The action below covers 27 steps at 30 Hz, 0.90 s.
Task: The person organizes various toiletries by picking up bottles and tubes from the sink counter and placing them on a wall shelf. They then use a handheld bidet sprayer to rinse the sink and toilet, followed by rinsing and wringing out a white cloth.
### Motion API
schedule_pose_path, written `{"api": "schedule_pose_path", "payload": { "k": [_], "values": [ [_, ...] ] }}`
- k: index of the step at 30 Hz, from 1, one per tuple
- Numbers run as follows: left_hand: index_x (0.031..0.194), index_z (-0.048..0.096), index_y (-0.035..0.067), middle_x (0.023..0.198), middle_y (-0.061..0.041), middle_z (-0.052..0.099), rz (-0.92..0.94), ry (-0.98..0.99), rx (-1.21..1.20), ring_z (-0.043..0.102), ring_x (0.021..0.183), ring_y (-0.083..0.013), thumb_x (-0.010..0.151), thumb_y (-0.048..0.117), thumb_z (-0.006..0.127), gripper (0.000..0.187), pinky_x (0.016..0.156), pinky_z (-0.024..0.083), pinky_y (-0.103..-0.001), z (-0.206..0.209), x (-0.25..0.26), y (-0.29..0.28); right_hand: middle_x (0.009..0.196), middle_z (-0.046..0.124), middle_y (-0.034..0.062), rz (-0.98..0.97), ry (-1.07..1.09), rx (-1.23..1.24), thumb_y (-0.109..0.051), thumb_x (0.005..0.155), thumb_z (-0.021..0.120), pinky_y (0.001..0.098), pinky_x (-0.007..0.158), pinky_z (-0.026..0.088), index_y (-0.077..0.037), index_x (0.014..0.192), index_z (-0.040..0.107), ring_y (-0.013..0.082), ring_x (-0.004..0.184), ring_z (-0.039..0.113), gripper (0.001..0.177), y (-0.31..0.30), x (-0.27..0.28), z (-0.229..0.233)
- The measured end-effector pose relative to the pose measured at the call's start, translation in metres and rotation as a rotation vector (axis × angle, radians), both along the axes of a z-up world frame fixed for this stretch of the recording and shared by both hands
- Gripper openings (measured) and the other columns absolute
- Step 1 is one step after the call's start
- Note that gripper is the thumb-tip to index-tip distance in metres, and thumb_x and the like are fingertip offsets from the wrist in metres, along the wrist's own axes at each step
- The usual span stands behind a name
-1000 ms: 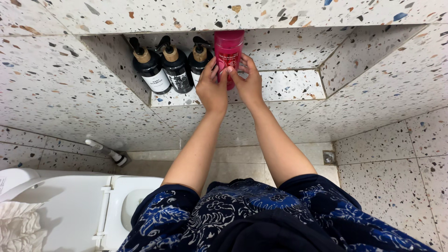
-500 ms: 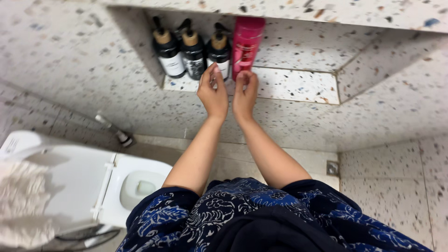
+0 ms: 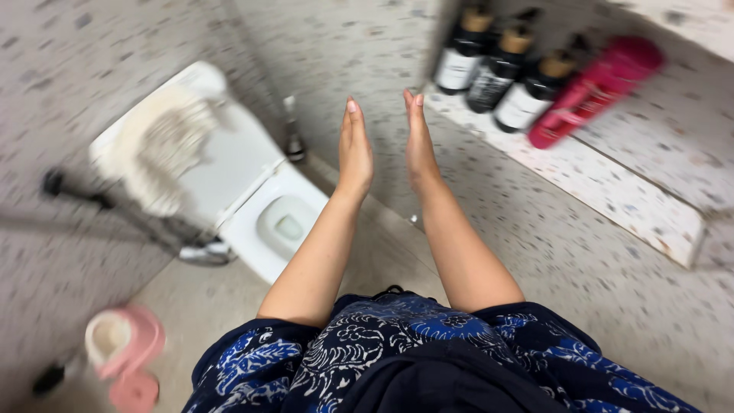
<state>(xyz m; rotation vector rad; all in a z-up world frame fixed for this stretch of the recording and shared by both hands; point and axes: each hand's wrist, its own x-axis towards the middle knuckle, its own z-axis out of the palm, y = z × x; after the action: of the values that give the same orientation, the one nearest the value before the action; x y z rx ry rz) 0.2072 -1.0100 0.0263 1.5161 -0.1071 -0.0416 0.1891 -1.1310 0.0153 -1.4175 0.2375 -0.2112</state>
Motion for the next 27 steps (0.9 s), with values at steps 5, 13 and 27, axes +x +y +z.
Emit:
{"api": "schedule_pose_path", "payload": {
  "k": [5,13,27],
  "values": [
    [0.161,0.022,-0.001,0.170,-0.017,0.019,0.163,0.033,-0.101,0.016,0.158,-0.0277,0.102,0.066,0.023,0.089,0.126,0.015,-0.037,0.018,-0.019,0.110,0.173,0.014,0.0148,0.246,-0.067,-0.043,-0.078,0.095,0.021,0.0461,0.126,-0.001,-0.008,0.163,0.028,0.0254,0.161,0.004,0.098,0.118,0.006,0.025],
    [0.162,0.019,0.000,0.171,-0.017,0.016,0.498,-0.024,-0.114,0.011,0.159,-0.0265,0.101,0.068,0.020,0.091,0.126,0.012,-0.038,0.039,-0.088,0.314,0.171,0.019,0.0191,0.638,-0.125,-0.067,-0.077,0.096,0.016,0.0462,0.126,0.003,-0.008,0.163,0.027,0.0295,0.160,0.011,0.098,0.330,-0.021,0.044],
    [0.163,0.018,-0.001,0.173,-0.019,0.016,1.106,-0.174,-0.110,0.011,0.162,-0.0284,0.103,0.070,0.020,0.093,0.129,0.011,-0.041,0.038,-0.261,0.575,0.173,0.013,0.0162,1.276,-0.151,0.044,-0.076,0.097,0.015,0.0413,0.127,0.000,-0.005,0.164,0.019,0.0250,0.162,0.007,0.098,0.638,-0.136,0.045]
  ]
}}
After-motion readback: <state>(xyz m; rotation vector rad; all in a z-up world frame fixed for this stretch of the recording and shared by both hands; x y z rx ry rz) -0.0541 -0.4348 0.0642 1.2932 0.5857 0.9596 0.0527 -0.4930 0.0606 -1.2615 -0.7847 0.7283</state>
